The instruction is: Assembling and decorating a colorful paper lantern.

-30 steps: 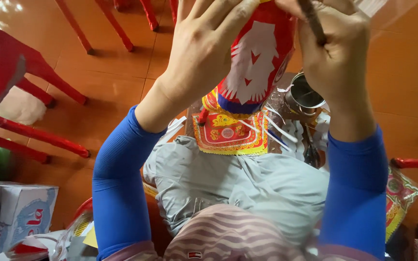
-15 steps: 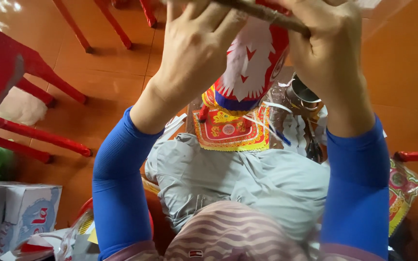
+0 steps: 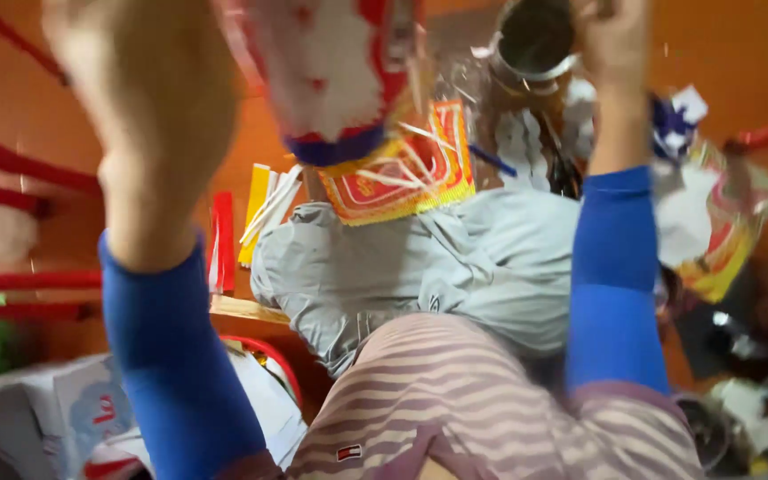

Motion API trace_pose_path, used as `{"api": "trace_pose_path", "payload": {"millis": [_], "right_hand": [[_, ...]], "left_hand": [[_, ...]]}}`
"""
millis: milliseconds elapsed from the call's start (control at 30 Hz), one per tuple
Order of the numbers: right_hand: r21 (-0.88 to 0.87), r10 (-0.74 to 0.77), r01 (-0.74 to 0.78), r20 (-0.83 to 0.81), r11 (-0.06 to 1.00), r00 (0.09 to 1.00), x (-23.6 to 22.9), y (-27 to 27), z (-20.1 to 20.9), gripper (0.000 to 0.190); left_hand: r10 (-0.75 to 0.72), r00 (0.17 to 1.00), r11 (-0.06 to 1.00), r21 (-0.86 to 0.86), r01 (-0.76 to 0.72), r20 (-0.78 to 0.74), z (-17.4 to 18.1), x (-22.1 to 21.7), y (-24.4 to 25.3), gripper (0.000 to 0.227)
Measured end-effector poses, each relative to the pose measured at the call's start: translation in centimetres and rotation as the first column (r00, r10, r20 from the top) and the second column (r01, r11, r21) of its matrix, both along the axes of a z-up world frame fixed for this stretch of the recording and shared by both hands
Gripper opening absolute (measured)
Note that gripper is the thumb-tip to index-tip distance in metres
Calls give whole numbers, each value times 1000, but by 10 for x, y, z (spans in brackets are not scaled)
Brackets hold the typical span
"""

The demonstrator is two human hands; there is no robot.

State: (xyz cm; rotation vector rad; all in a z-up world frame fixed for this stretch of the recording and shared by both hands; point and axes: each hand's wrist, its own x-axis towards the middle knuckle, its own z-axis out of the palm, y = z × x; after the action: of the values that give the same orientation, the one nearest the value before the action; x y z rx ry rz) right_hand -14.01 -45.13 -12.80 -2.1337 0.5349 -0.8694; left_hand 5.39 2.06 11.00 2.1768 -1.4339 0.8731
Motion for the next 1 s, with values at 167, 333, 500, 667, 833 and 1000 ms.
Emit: {"api": "trace_pose_path", "payload": {"millis": [167, 333, 500, 667, 833, 1000], "right_hand": [[132, -180, 197, -130, 972, 975, -5, -53, -252, 22], [667, -214, 225, -100, 710, 972, 58, -24, -261, 24], [90, -420, 413, 69, 906, 905, 44, -1, -270, 35], [298, -564, 544, -21, 785, 825, -84, 26, -243, 22], [384, -629, 579, 6, 719, 777, -289, 43, -207, 9], [597, -779, 686, -156, 416, 608, -408, 75, -268, 15]], "left_hand": [[92, 993, 996, -5, -92, -71, -25, 20, -1, 6], [2, 957, 994, -105, -34, -291, -110, 68, 69, 11], [-53, 834, 987, -156, -40, -549, -187, 128, 141, 18], [-48, 634, 979, -163, -123, -771, -267, 192, 191, 25], [-42, 378, 951, -152, -267, -925, -346, 175, 158, 32], [-41, 165, 914, -104, -392, -985, -358, 12, 32, 38]]}}
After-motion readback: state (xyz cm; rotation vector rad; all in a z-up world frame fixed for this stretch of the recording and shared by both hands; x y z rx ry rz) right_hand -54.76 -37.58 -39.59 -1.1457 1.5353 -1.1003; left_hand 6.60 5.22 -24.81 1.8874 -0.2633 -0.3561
